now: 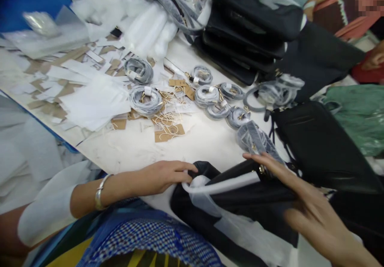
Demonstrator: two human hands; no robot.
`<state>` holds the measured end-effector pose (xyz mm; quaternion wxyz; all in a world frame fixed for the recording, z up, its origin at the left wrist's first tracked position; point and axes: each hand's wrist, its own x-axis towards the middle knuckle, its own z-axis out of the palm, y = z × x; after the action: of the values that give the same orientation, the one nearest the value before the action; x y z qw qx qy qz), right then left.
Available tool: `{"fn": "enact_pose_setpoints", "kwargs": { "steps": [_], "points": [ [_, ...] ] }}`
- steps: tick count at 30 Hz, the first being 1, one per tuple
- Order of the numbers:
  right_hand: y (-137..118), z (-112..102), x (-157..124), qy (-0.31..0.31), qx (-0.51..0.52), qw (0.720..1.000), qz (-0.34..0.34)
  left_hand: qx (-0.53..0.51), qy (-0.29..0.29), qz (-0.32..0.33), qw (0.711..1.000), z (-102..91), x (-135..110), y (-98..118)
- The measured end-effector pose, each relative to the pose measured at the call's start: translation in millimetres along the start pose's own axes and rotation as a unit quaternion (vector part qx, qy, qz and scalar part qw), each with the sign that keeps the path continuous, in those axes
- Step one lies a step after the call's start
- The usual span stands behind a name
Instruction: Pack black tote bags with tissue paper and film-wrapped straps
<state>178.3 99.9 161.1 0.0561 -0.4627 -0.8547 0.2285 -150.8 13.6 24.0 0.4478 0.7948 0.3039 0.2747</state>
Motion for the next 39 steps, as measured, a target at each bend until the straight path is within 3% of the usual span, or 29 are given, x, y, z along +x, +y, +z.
{"fn": "enact_pose_setpoints", "kwargs": {
  "steps": [2, 4, 8, 13, 16, 20, 24, 27, 29, 32, 35, 39],
  "points": [
    [-9, 4, -5, -0.006, 0.008, 1.0, -0.006, -0.028, 0.042, 0.0, 0.999, 3.7, -1, 2],
    [-16, 9, -10, 0.026, 0.031, 0.999, 0.0, -0.072, 0.124, -0.057, 0.988, 10.3, -3, 5],
    [-21, 17, -19, 0.067, 0.056, 0.996, 0.004, -0.201, 0.265, -0.23, 0.914, 27.2, -8, 17],
    [-18, 21, -25, 0.066, 0.084, 0.994, 0.017, -0.303, 0.328, -0.239, 0.862, 38.5, -7, 24],
    [-16, 24, -20, 0.079, 0.09, 0.993, -0.006, -0.295, 0.288, -0.231, 0.881, 37.9, -2, 21],
    [-10, 36, -10, 0.09, 0.11, 0.989, -0.028, -0.17, 0.153, -0.142, 0.963, 31.8, 3, 16],
    [1, 49, 2, 0.131, 0.112, 0.984, 0.039, -0.116, 0.043, -0.081, 0.989, 24.3, -2, 14],
    [6, 58, 19, 0.179, 0.113, 0.972, 0.105, -0.085, 0.045, -0.06, 0.994, 18.6, -7, 18],
    [7, 68, 32, 0.188, 0.119, 0.968, 0.112, -0.08, 0.052, -0.074, 0.993, 15.1, -7, 22],
    [7, 91, 51, 0.138, 0.136, 0.977, 0.091, -0.101, 0.049, -0.15, 0.982, 15.9, -2, 31],
    [7, 114, 61, 0.083, 0.151, 0.983, 0.064, -0.059, 0.06, -0.248, 0.965, 28.3, 4, 41],
    [3, 117, 59, 0.07, 0.154, 0.985, 0.045, 0.022, 0.08, -0.282, 0.956, 48.9, 7, 51]
  ]
}}
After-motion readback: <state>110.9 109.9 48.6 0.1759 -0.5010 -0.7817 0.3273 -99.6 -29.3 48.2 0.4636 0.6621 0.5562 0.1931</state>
